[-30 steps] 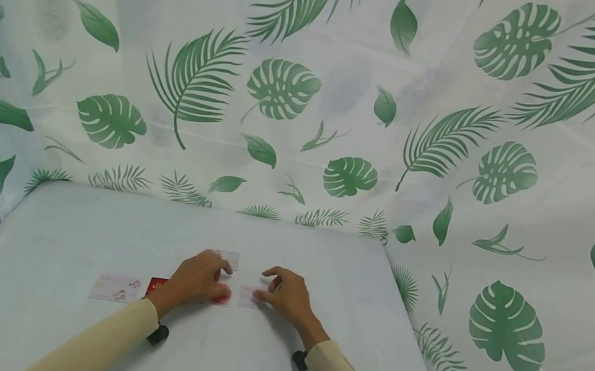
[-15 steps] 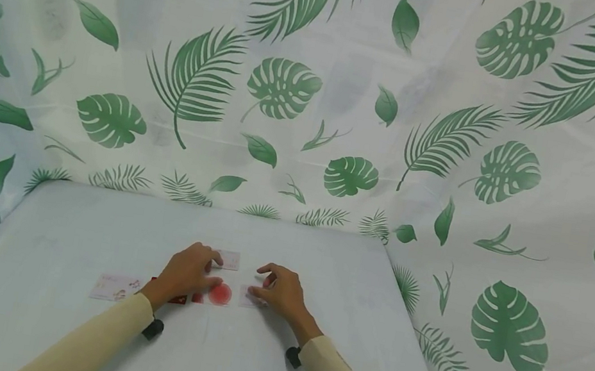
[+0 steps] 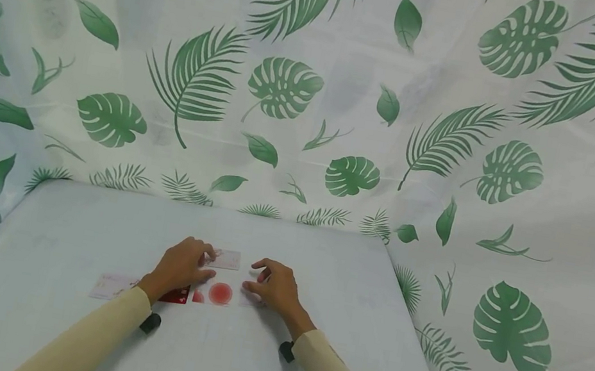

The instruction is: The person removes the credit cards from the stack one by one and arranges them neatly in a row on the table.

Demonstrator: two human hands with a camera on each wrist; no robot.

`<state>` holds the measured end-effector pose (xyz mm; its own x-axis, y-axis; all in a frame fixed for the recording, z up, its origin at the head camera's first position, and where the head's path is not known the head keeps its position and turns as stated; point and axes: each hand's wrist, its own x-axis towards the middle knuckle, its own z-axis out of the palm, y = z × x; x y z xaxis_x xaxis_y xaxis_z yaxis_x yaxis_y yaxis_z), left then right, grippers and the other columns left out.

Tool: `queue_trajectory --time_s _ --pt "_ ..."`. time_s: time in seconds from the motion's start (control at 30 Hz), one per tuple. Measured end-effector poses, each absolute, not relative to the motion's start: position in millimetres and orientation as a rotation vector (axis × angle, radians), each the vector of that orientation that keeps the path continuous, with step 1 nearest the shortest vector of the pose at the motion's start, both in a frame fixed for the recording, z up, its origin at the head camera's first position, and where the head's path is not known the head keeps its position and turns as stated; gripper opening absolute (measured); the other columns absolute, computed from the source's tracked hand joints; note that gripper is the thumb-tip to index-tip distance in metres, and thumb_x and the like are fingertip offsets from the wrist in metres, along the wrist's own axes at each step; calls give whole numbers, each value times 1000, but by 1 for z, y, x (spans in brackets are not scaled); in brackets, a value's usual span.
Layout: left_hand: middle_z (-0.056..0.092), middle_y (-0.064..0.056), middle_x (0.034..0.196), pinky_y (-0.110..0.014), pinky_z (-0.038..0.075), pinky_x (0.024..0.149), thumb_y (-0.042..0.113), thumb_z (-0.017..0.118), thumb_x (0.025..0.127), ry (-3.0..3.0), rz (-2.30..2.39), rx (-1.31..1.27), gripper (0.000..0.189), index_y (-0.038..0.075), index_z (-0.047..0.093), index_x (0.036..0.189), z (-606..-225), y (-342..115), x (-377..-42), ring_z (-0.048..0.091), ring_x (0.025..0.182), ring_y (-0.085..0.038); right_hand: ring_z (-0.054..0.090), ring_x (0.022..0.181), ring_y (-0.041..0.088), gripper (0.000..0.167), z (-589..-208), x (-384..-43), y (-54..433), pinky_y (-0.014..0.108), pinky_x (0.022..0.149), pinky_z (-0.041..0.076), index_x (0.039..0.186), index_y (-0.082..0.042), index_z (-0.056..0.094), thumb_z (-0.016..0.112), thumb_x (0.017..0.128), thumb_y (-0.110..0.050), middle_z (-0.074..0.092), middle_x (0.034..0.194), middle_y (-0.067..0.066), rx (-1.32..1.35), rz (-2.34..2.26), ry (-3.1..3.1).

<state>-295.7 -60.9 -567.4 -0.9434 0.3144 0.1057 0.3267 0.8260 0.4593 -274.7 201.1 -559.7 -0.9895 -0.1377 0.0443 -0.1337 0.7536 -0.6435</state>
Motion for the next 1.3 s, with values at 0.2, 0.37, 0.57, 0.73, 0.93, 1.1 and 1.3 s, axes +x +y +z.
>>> queue_trajectory --time_s 0.2,0.37,0.57,0.73,0.93,1.1,1.3 --pt "66 -1 91 -35 55 79 37 88 87 -2969 -755 -501 45 15 75 124 -565 -64 -301 55 89 -17 57 76 13 43 -557 -278 194 26 59 47 119 -18 76 93 82 -32 65 84 -4 -253 -1058 2953" --pt "67 -2 93 -37 54 80 37 88 88 -2991 -711 -497 48 14 72 127 -565 -66 -306 55 92 -19 58 79 13 45 -557 -282 186 26 61 48 121 -19 76 93 82 -33 65 85 -5 -212 -1024 2941" --pt "67 -3 93 -36 54 79 37 88 87 -3016 -689 -496 55 14 69 134 -562 -68 -310 55 92 -19 58 79 16 47 -557 -288 177 27 64 49 126 -20 74 92 84 -33 66 89 -3 -178 -990 2897" --pt "66 -2 93 -35 53 78 36 88 88 -3038 -698 -490 58 14 68 137 -560 -68 -312 56 92 -18 57 80 15 48 -555 -293 171 26 66 49 130 -22 73 90 86 -33 65 89 -3 -150 -955 2874" --pt "65 -2 92 -37 53 79 35 88 88 -3035 -702 -508 57 12 69 137 -561 -68 -314 56 91 -19 58 78 16 49 -552 -300 165 28 64 50 132 -22 73 90 86 -30 65 86 -2 -164 -953 2856" --pt "64 -2 92 -39 54 83 36 87 89 -3045 -677 -512 57 12 69 137 -565 -68 -317 56 93 -20 57 77 15 51 -554 -306 162 28 70 48 133 -22 72 91 86 -29 65 83 -3 -210 -907 2867" --pt "65 -2 96 -38 56 84 39 88 87 -3091 -678 -471 60 15 68 139 -570 -68 -322 56 94 -18 56 76 14 52 -555 -312 160 29 72 47 134 -21 71 90 86 -27 64 82 -2 -232 -908 2842"
